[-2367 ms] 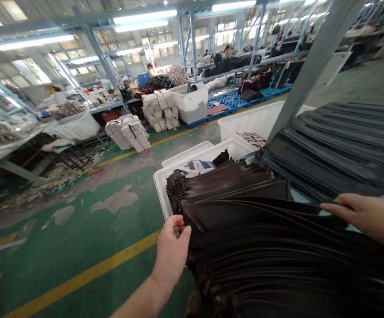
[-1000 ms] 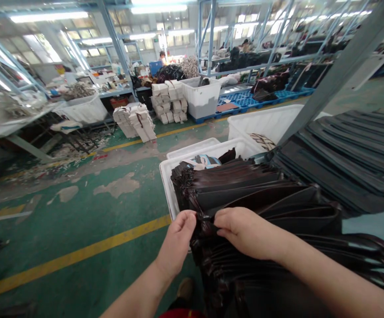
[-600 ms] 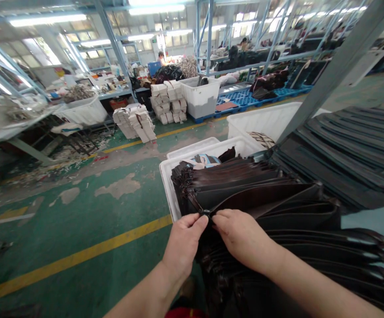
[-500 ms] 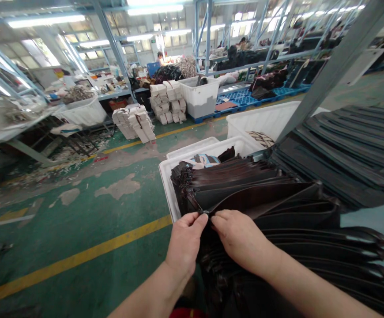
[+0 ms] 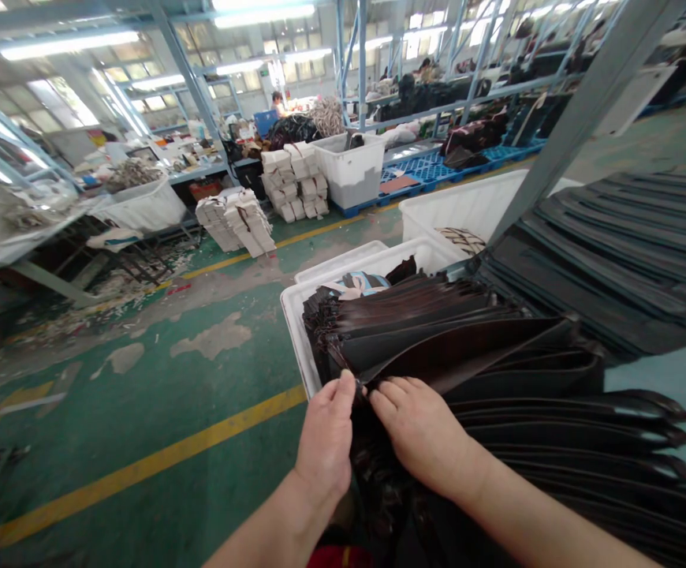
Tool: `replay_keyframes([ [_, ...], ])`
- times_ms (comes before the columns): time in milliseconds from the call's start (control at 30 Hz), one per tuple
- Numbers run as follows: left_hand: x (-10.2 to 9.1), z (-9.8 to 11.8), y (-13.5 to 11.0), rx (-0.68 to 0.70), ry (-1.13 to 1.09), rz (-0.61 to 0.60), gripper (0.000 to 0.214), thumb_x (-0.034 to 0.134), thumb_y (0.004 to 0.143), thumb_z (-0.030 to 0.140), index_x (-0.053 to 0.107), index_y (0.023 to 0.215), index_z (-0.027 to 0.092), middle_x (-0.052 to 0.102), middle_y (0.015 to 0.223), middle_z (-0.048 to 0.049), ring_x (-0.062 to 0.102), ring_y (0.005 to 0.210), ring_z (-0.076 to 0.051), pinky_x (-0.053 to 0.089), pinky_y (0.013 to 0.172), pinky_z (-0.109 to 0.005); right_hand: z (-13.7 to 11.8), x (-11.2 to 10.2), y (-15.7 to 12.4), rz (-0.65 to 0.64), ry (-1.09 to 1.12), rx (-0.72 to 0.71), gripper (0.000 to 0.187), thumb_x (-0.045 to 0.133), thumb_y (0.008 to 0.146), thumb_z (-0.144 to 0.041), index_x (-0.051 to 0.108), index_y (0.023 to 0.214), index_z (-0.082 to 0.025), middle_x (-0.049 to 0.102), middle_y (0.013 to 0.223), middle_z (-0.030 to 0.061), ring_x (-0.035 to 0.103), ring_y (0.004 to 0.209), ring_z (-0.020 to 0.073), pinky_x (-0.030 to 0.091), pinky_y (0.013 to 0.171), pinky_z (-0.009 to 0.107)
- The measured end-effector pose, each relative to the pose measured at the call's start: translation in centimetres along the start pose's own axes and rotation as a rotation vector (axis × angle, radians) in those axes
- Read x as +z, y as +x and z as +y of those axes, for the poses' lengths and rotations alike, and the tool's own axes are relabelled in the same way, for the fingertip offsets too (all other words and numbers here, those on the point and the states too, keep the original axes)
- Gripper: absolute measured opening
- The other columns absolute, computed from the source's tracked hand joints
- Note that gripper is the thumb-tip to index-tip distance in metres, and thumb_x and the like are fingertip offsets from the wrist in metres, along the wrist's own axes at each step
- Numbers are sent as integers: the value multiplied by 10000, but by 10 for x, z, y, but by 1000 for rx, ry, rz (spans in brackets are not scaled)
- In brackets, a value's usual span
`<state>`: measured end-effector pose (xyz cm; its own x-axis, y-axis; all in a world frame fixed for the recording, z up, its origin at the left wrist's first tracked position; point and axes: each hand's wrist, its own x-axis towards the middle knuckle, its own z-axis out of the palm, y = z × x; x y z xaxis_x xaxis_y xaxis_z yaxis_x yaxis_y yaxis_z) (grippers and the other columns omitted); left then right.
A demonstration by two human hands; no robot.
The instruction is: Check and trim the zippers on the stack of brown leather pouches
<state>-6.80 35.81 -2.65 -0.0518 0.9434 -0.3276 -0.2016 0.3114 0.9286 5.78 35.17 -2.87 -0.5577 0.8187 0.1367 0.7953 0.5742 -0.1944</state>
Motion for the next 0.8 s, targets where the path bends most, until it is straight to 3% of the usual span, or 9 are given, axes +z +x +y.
replay_keyframes([
  [167, 0, 4, 1, -70, 1, 28, 360, 576, 697, 472, 615, 636, 120, 534, 554, -1, 444, 580, -114, 354, 592, -238, -1, 1, -2, 6, -20, -15, 229, 449, 747, -97, 556, 942, -150, 590, 859, 84, 498, 797, 209, 339, 713, 338],
  [467, 1, 0, -8, 30, 38, -73, 209, 583, 729, 302, 632, 828, 124, 605, 734, -19, 488, 758, -133, 381, 754, -255, 2, 9, -4, 30, 17, 7, 230, 465, 737, -92, 579, 932, -133, 590, 934, 104, 490, 914, 224, 353, 817, 346],
  [600, -1, 0, -9, 27, 34, -78, 179, 571, 722, 242, 639, 837, 123, 618, 741, -22, 497, 745, -133, 385, 758, -257, 1, 11, -5, 53, 51, -4, 229, 469, 725, -70, 588, 909, -137, 596, 902, 101, 495, 906, 223, 363, 827, 352],
  [667, -3, -1, -10, 17, 23, -80, 174, 562, 720, 226, 640, 837, 124, 619, 738, -23, 505, 738, -136, 388, 753, -256, 1, 7, -7, 111, 117, 10, 182, 458, 757, -87, 592, 863, -149, 597, 867, 86, 506, 869, 203, 381, 802, 332],
  [800, -8, -5, -13, 35, 64, -120, 210, 539, 741, 274, 633, 871, 139, 618, 791, -32, 517, 771, -157, 398, 766, -275, 4, -12, -1, 371, 237, 75, 158, 458, 822, -220, 600, 855, -158, 585, 884, 82, 504, 838, 178, 393, 768, 309],
])
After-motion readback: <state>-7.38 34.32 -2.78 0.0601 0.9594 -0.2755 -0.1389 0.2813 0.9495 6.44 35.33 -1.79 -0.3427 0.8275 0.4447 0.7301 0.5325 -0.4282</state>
